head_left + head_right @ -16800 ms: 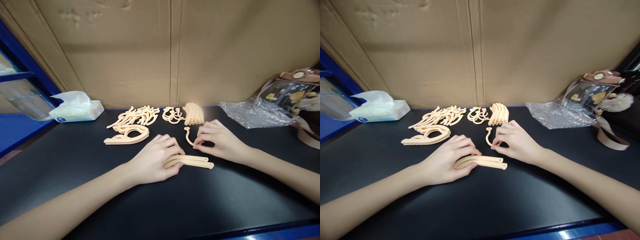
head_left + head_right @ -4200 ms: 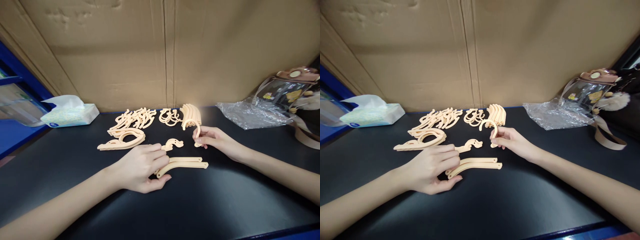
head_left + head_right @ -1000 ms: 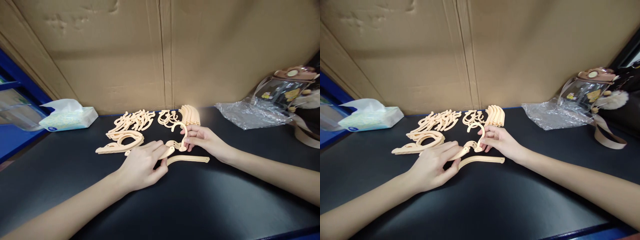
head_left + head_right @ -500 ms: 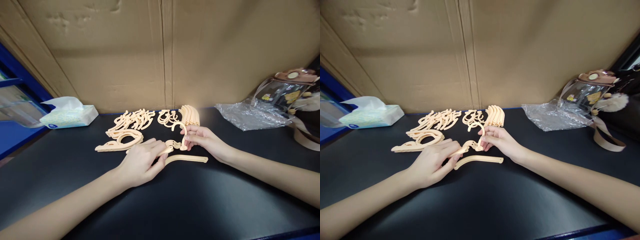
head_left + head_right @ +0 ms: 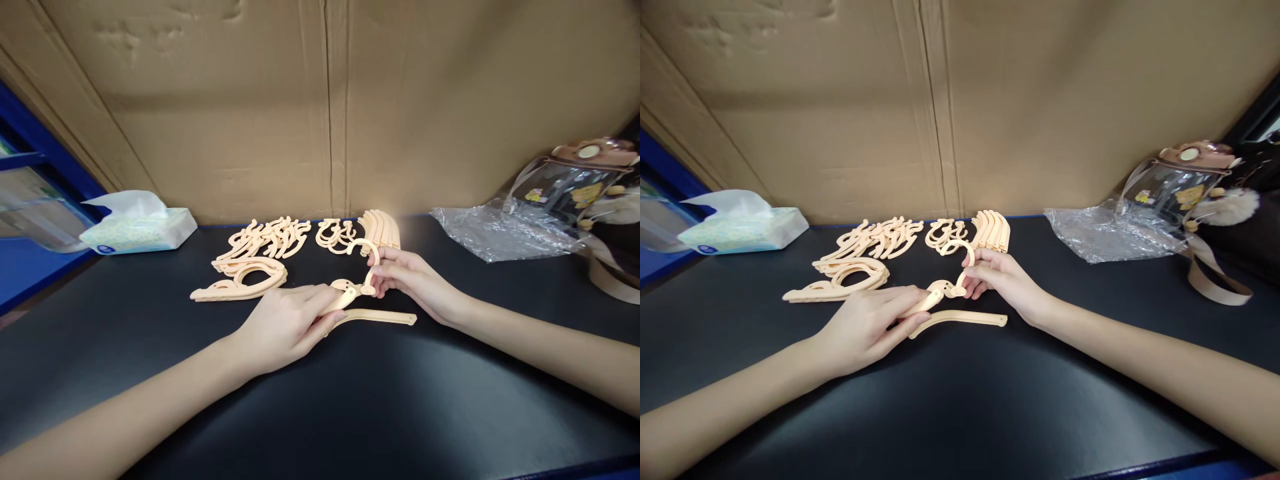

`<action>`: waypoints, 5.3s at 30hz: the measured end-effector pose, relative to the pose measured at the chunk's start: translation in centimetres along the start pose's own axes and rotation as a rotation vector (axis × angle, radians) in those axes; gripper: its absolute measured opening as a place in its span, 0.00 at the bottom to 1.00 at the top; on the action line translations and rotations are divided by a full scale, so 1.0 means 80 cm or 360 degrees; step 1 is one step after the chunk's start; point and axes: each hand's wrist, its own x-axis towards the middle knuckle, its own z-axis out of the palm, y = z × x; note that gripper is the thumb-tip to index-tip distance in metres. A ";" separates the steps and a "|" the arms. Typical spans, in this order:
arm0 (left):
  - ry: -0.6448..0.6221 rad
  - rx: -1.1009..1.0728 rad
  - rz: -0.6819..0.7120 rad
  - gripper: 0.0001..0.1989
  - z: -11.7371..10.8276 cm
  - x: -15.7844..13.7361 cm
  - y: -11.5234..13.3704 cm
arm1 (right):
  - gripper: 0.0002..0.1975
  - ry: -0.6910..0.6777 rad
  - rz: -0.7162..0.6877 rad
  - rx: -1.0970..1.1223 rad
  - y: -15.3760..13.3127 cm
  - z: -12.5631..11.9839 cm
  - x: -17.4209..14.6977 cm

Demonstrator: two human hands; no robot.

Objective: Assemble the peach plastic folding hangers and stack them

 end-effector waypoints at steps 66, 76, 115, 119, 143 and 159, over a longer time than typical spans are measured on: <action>0.0057 0.0345 0.0252 0.16 0.000 -0.002 0.006 | 0.19 -0.0132 -0.0060 -0.0090 -0.001 -0.001 -0.007; 0.0028 0.0462 0.0312 0.16 -0.002 -0.004 0.006 | 0.21 -0.0149 -0.0041 -0.0132 -0.001 0.000 -0.007; -0.0012 0.0529 0.0399 0.13 0.000 -0.003 0.003 | 0.17 -0.0139 -0.0079 -0.0246 -0.005 0.003 -0.013; -0.0040 0.0535 0.0376 0.13 0.000 -0.004 0.004 | 0.17 -0.0120 -0.0095 -0.0261 -0.004 0.002 -0.013; -0.0048 0.0614 0.0237 0.12 -0.003 0.000 0.009 | 0.24 -0.0260 -0.0231 -0.0385 0.003 0.012 -0.016; -0.0012 0.0374 0.0064 0.14 0.001 -0.001 0.003 | 0.24 0.0163 -0.0078 0.0102 0.000 0.010 -0.011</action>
